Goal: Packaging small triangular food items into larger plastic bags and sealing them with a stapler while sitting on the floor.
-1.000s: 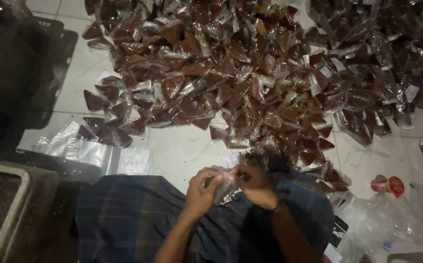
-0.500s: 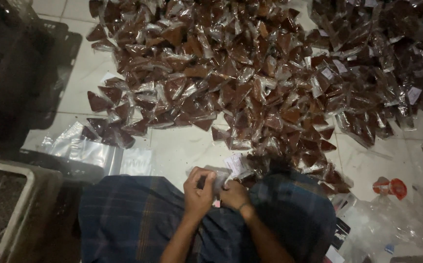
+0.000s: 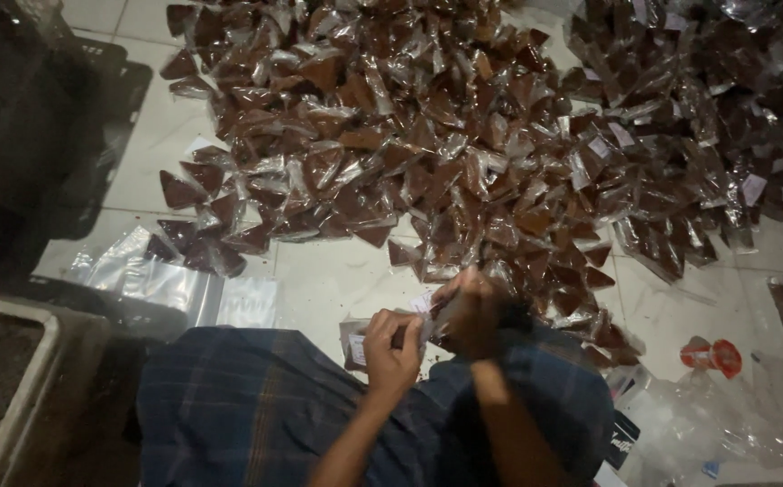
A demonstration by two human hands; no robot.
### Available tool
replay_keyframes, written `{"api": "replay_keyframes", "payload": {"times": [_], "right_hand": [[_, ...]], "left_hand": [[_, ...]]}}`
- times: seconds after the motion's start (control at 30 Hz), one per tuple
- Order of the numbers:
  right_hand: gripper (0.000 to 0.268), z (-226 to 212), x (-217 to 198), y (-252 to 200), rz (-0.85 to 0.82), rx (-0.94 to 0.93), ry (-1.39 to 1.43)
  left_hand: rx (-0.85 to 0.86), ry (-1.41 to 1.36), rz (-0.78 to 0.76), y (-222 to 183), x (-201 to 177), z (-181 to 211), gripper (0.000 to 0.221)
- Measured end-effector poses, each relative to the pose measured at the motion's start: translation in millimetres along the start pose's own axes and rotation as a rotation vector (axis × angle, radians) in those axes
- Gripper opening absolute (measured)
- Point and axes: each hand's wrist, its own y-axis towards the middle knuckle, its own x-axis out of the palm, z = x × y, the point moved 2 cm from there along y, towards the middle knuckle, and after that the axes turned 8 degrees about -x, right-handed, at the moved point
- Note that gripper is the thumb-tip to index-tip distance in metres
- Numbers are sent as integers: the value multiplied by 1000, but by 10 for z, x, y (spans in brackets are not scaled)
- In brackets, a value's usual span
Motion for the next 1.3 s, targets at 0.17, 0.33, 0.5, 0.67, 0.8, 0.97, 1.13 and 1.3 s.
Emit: {"api": "replay_keyframes", "payload": {"times": [0.17, 0.33, 0.5, 0.67, 0.8, 0.97, 1.13, 1.3], "right_hand": [[41, 325, -15, -162, 52, -934, -1395], [38, -401, 271, -18, 32, -226, -559], [50, -258, 263, -21, 35, -320, -778], [38, 22, 138, 3, -42, -278, -461], [37, 322, -45, 0, 364, 489, 839], [39, 843, -308, -197, 77, 385, -219], [50, 937, -201, -543, -486, 374, -1022], [81, 526, -46, -599, -639, 367, 303]], "left_hand": [[-34, 8, 6, -5, -38, 24, 5], [-79, 3, 10, -27, -30, -89, 7], [32, 12, -131, -58, -113, -81, 9], [93, 545, -287, -214, -285, -568, 90], [-19, 461, -273, -195, -408, -616, 91], [-457, 27, -145, -253, -485, -1002, 85], [-812, -438, -84, -144, -616, -696, 66], [-870, -264, -207, 38, -553, -333, 81]]}}
